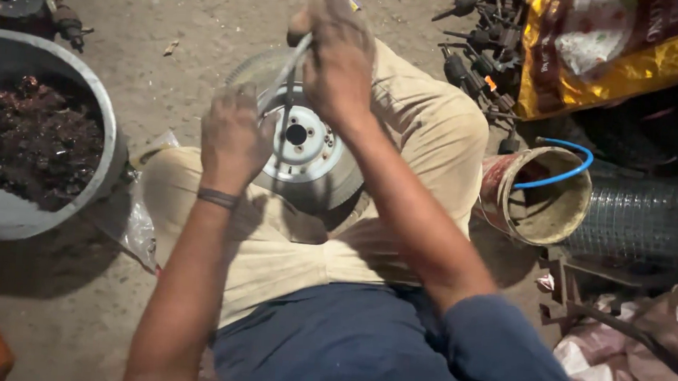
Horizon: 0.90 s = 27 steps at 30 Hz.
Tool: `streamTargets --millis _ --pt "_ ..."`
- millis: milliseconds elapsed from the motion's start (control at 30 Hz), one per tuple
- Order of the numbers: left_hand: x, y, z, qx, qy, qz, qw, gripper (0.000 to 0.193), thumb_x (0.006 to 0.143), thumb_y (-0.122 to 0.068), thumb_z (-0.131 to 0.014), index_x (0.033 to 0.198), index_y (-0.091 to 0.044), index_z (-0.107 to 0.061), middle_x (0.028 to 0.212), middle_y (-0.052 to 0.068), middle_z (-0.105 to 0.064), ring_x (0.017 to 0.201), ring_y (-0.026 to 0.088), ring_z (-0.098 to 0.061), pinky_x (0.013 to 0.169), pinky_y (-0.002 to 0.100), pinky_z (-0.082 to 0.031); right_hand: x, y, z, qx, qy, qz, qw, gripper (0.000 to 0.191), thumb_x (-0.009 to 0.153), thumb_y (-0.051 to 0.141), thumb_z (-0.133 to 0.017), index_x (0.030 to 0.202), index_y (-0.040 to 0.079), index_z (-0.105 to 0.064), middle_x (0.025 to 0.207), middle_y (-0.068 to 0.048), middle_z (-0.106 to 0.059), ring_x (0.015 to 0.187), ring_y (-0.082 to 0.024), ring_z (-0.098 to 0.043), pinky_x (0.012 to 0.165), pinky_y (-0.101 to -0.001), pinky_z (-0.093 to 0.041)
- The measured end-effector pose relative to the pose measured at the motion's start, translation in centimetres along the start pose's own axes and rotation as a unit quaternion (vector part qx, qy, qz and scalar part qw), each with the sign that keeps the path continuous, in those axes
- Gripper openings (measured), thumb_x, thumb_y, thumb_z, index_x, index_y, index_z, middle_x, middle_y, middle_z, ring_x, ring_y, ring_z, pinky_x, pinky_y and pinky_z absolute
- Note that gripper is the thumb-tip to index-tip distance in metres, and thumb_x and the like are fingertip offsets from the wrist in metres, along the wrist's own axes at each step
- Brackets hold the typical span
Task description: The person uses a long metal bar to pry the bead of a small tire off its rim. They repeatedly insert the bar between the tire and rim, lever it to break the bead seal, and rotate the tire to work around the circumference.
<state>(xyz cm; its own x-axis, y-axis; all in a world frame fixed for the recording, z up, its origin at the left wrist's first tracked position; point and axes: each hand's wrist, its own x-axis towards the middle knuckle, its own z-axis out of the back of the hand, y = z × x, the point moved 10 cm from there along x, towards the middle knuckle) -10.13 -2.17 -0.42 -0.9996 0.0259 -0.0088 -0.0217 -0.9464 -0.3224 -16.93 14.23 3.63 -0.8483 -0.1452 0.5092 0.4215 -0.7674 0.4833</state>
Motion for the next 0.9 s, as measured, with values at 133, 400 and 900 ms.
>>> streamTargets --millis 133,400,900 --pt "0.1 -0.1 -1.3 -0.133 -0.012 0.0 0.991 0.08 0.09 -0.027 -0.076 0.153 0.007 -0.041 0.149 0.034 -0.048 0.139 0.048 -0.046 0.117 0.051 -0.039 -2.1 0.1 -0.8 0.084 -0.023 -0.09 0.992 0.075 0.09 0.026 -0.082 0.147 -0.001 -0.042 0.151 -0.024 -0.045 0.143 -0.044 -0.046 0.122 -0.0489 -0.037" --pt "0.0 -4.6 7.4 0.023 -0.177 -0.11 0.978 0.096 0.073 -0.037 -0.083 0.147 0.007 -0.041 0.152 0.034 -0.043 0.139 0.055 -0.038 0.111 0.065 -0.029 4.6 3.4 -4.1 -0.095 0.136 0.203 0.965 0.019 0.083 0.008 -0.074 0.095 0.023 -0.073 0.139 -0.004 -0.066 0.136 -0.037 -0.053 0.109 -0.0672 -0.026" --pt "0.5 -2.3 7.4 -0.17 -0.146 -0.112 0.968 0.108 0.075 -0.036 -0.09 0.156 0.004 -0.03 0.156 0.034 -0.032 0.138 0.053 -0.04 0.113 0.054 -0.037 6.3 2.9 -5.3 0.118 0.248 -0.056 0.96 0.053 0.079 0.011 -0.075 0.128 -0.002 -0.061 0.126 -0.028 -0.061 0.117 -0.037 -0.062 0.102 -0.0419 -0.051"
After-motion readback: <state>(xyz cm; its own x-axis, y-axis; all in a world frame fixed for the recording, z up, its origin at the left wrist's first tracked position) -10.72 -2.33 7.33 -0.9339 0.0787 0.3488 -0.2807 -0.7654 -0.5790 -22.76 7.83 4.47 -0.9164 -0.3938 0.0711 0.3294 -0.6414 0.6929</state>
